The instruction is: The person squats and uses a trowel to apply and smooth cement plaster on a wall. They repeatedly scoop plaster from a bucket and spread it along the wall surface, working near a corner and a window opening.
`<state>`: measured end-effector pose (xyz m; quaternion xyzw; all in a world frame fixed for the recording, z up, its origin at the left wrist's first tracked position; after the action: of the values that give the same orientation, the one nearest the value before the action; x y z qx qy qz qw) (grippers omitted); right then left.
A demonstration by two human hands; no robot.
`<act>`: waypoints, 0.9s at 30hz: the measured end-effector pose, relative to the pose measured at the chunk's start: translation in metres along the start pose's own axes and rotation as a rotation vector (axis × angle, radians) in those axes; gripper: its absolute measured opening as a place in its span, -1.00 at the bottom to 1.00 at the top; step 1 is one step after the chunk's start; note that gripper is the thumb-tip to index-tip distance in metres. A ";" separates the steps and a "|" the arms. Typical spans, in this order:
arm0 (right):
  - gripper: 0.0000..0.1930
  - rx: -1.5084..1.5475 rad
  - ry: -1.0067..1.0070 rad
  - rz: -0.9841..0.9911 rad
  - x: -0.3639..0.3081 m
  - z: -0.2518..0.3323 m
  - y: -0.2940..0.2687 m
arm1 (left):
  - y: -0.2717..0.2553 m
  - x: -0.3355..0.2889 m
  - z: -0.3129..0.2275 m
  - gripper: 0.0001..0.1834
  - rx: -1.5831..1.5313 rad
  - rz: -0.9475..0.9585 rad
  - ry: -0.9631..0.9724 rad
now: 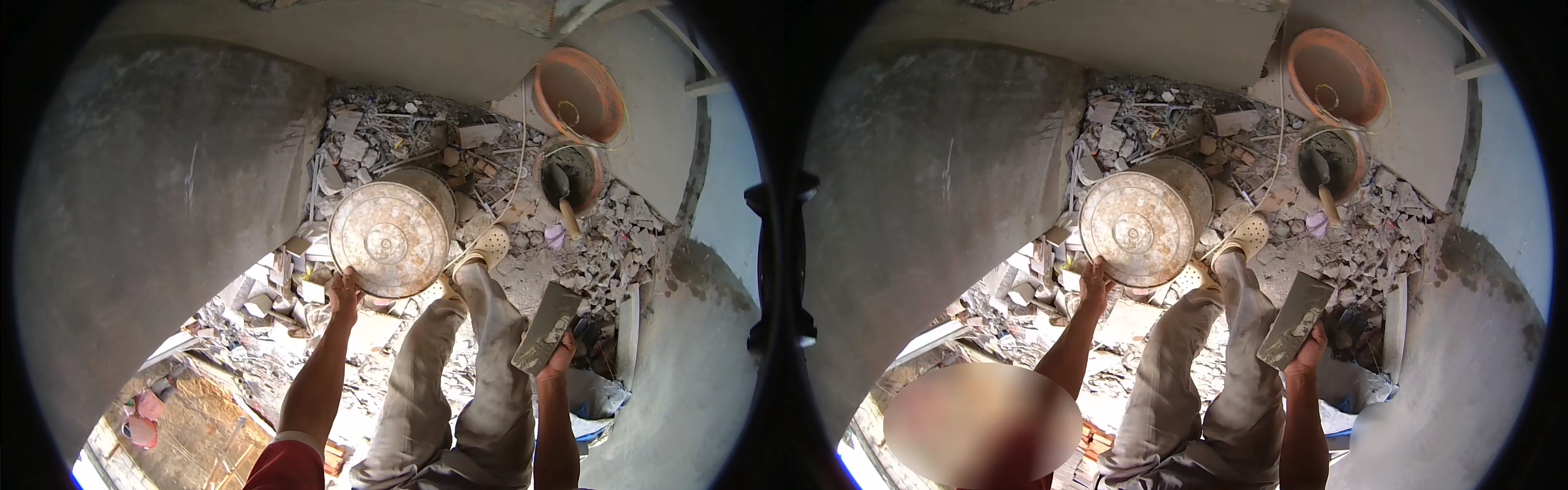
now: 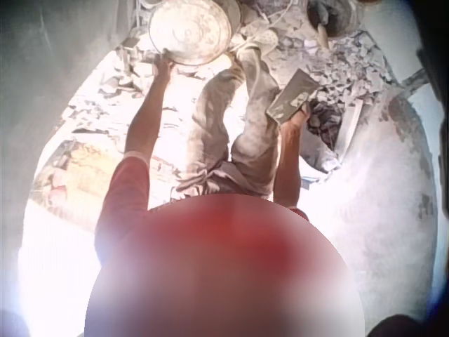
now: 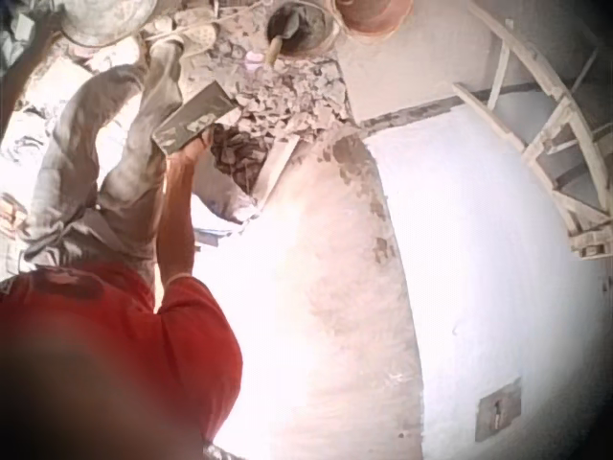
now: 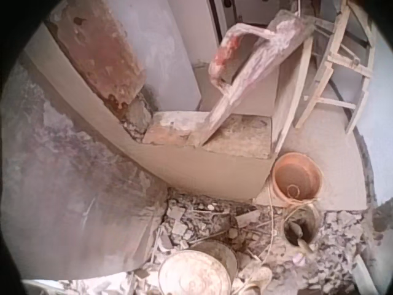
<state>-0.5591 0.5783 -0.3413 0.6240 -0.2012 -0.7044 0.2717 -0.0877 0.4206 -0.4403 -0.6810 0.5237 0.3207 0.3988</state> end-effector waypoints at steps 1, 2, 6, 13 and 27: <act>-0.56 -0.059 0.008 -0.002 -0.004 0.005 -0.002 | 0.000 -0.002 0.004 -0.57 -0.027 0.045 0.083; -0.55 -0.069 0.023 0.003 -0.007 0.007 -0.003 | 0.000 -0.003 0.007 -0.55 -0.030 0.068 0.147; -0.53 -0.205 0.080 -0.048 -0.015 0.009 -0.008 | -0.006 0.001 0.010 -0.45 0.000 0.117 0.194; -0.51 -0.507 0.131 -0.059 0.007 -0.005 0.035 | 0.000 -0.005 0.004 -0.35 -0.003 0.053 0.266; -0.61 -0.747 0.204 0.487 0.281 -0.086 0.143 | 0.041 -0.001 0.003 0.12 -0.412 0.132 0.244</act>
<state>-0.4760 0.2950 -0.4808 0.4838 -0.0465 -0.5792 0.6544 -0.1276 0.4183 -0.4488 -0.7459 0.5348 0.3616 0.1636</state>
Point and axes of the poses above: each hand's wrist, its own x-axis towards the middle knuckle, its own y-axis out of the palm, z = x × y, the point moved 2 cm from there along x, towards the middle knuckle, and after that the axes turned 9 degrees about z, right-handed, at the moved point
